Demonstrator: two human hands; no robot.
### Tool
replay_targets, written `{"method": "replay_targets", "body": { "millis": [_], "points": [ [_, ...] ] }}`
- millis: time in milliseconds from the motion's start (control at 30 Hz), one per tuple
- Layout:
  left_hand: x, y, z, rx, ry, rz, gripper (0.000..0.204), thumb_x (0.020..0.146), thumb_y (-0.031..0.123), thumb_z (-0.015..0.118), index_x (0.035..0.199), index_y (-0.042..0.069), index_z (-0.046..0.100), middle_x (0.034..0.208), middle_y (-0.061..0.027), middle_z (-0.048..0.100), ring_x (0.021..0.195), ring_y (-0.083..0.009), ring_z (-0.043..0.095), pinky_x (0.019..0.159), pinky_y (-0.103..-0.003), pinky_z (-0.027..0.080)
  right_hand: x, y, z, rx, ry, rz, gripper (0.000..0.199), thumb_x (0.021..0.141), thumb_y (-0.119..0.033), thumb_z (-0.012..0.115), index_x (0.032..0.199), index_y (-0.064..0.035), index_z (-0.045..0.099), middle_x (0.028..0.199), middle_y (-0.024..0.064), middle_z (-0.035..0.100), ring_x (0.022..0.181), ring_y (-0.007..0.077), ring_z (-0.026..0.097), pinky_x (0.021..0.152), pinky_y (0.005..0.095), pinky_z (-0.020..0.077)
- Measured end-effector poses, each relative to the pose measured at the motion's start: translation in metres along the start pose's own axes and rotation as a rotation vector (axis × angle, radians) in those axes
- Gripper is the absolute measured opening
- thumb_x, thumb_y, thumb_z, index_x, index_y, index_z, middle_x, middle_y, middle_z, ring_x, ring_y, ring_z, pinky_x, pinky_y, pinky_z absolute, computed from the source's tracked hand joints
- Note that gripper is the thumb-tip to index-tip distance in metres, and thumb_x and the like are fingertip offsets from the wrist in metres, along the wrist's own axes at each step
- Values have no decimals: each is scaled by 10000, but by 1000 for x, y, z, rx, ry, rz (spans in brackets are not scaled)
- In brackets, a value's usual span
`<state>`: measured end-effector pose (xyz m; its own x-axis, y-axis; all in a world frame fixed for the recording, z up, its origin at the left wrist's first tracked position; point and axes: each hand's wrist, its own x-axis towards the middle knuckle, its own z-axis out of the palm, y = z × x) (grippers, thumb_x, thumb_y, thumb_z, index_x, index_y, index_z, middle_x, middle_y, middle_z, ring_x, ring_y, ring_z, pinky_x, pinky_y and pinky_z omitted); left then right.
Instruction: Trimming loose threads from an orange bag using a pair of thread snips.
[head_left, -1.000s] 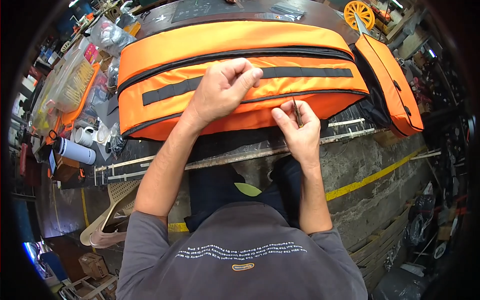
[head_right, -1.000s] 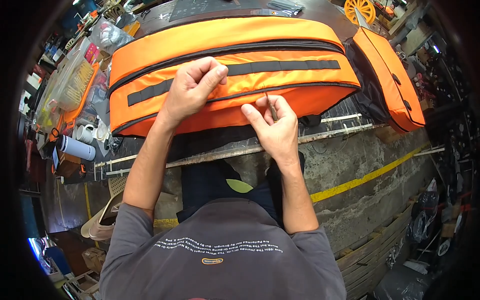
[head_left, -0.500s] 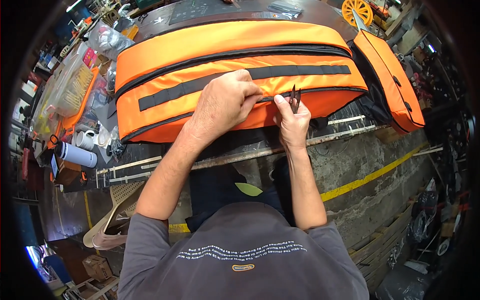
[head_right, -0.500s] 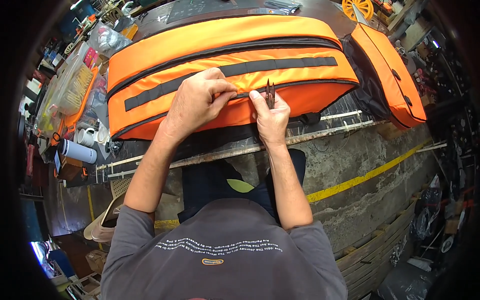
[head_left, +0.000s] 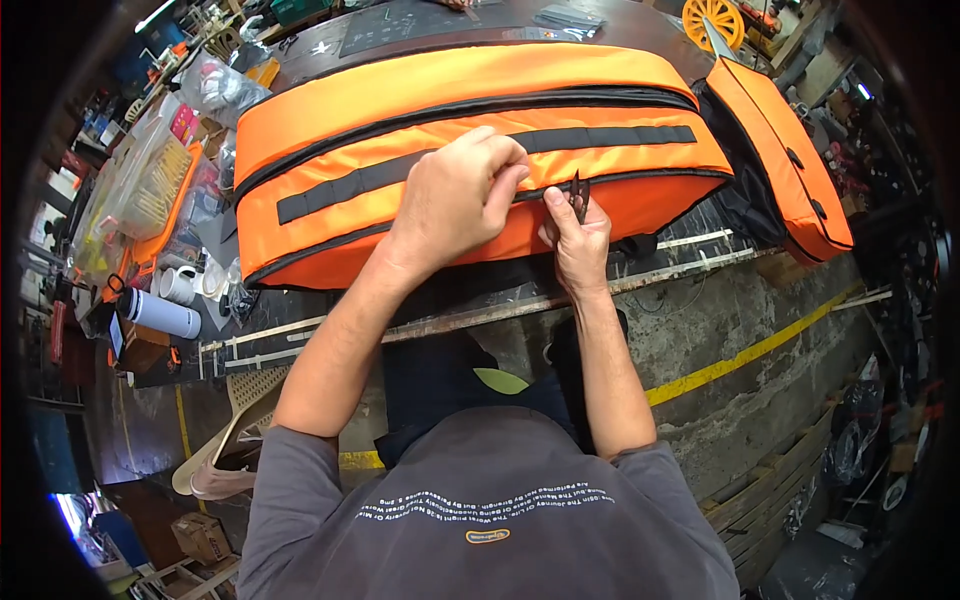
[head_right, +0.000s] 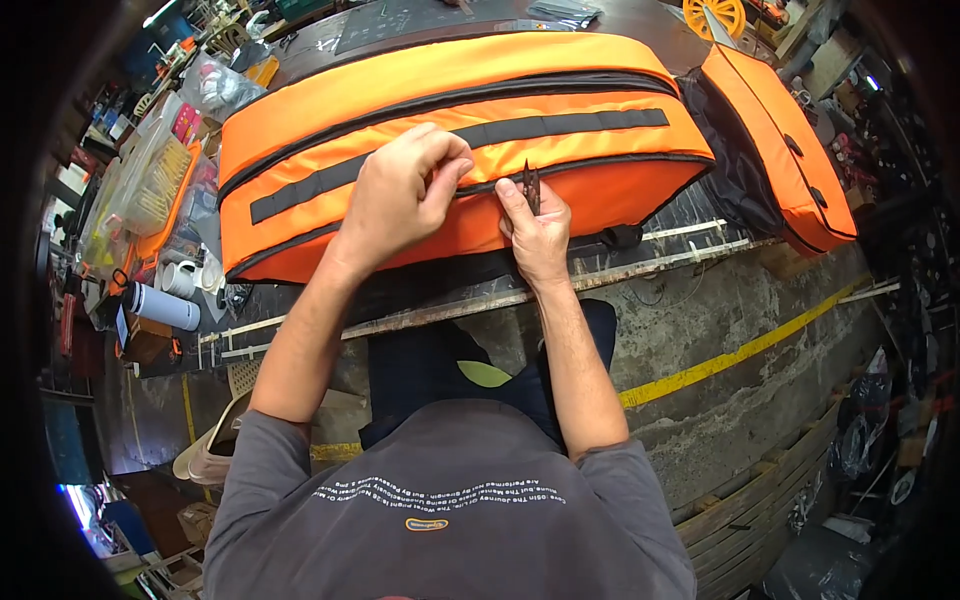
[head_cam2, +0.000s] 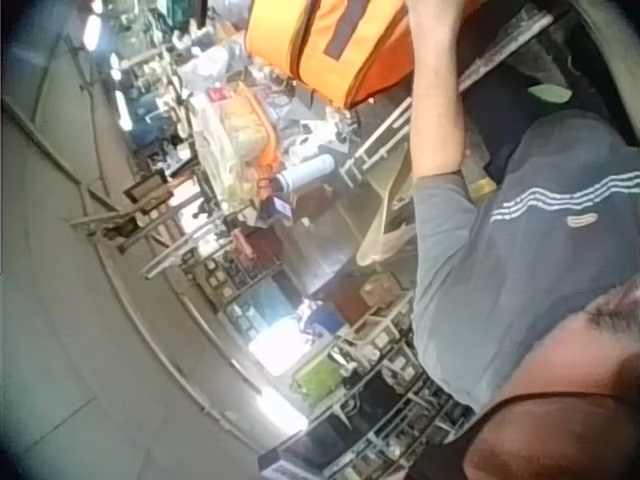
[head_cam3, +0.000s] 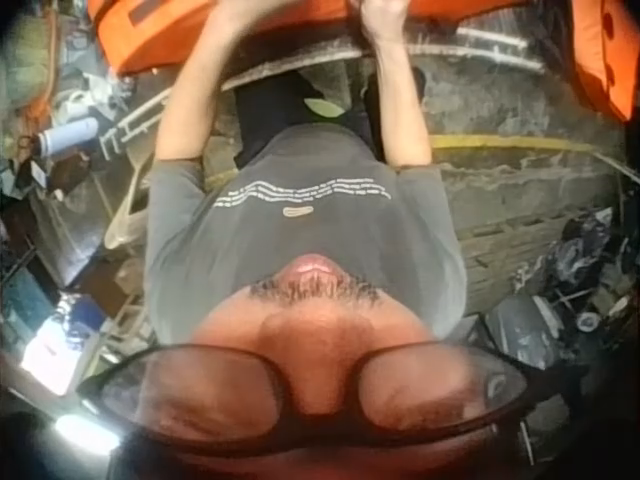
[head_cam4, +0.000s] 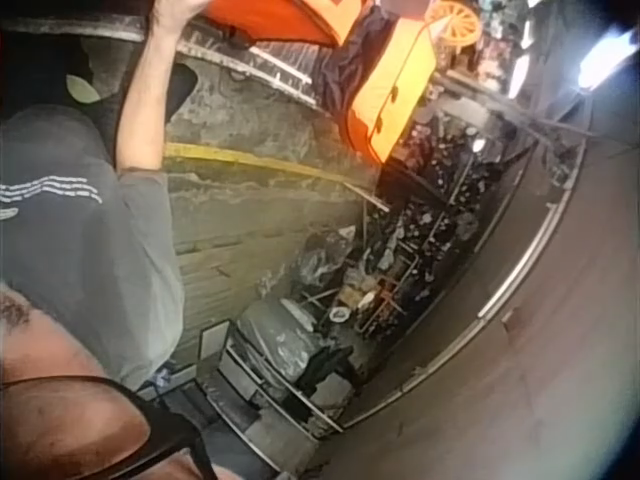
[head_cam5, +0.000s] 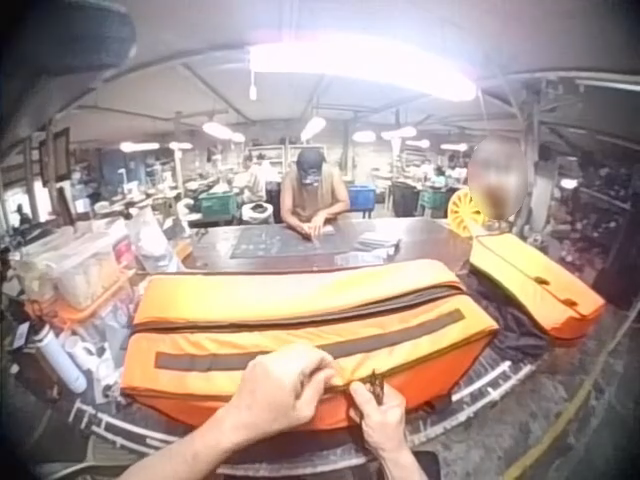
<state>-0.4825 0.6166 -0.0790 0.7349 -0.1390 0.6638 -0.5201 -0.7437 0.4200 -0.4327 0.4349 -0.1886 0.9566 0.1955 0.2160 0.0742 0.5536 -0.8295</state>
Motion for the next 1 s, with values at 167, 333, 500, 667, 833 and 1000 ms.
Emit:
{"method": "replay_targets", "body": {
  "millis": [167, 333, 500, 667, 833, 1000],
  "points": [
    [0, 9, -4, -159, -107, -106, 75, 1045, 63, 709, 1040, -11, 699, 897, -108, 686, 832, -215, 685, 773, -349, 561, -3, -12, 2, -119, 33, 24, 188, 1085, -175, 795, 941, -79, 720, 743, -83, 585, 594, 10, 453, 527, 231, 348],
    [-2, 0, -18, -567, -131, -343, 110, 1150, 114, 625, 1138, 23, 685, 931, 34, 660, 823, -61, 606, 740, -242, 524, -5, -25, 12, -330, 5, -136, 229, 1098, -208, 781, 978, -20, 728, 838, -73, 666, 763, 14, 514, 661, 233, 436],
    [-4, -1, -20, -659, -140, -408, 113, 1155, 134, 628, 1152, 33, 678, 898, 44, 632, 735, -29, 555, 653, -208, 480, -25, -30, 14, -466, 16, -262, 225, 1083, -206, 786, 1029, 7, 739, 905, -39, 721, 812, 31, 576, 714, 242, 491],
    [-7, 12, -14, -309, -153, -194, 58, 1037, 51, 760, 1056, -4, 758, 852, 2, 686, 703, -60, 564, 632, -262, 468, -28, -50, 13, -316, 127, 33, 209, 1075, -175, 799, 983, 13, 791, 904, -46, 744, 822, 15, 616, 746, 217, 495],
    [-15, 12, 2, -14, -74, 86, 117, 942, 68, 843, 1036, 12, 803, 874, -122, 709, 740, -268, 697, 681, -382, 561, -23, -38, 10, -310, 161, -15, 194, 1069, -163, 807, 951, -11, 799, 841, -100, 672, 754, -5, 512, 669, 217, 416],
    [-18, 19, 12, 102, -59, 89, 122, 927, 82, 843, 1024, 21, 800, 887, -134, 693, 782, -346, 714, 702, -436, 577, -22, -36, 7, -338, 157, -32, 189, 1068, -149, 806, 937, -15, 790, 832, -109, 655, 751, -7, 507, 656, 209, 405]
  ]
}}
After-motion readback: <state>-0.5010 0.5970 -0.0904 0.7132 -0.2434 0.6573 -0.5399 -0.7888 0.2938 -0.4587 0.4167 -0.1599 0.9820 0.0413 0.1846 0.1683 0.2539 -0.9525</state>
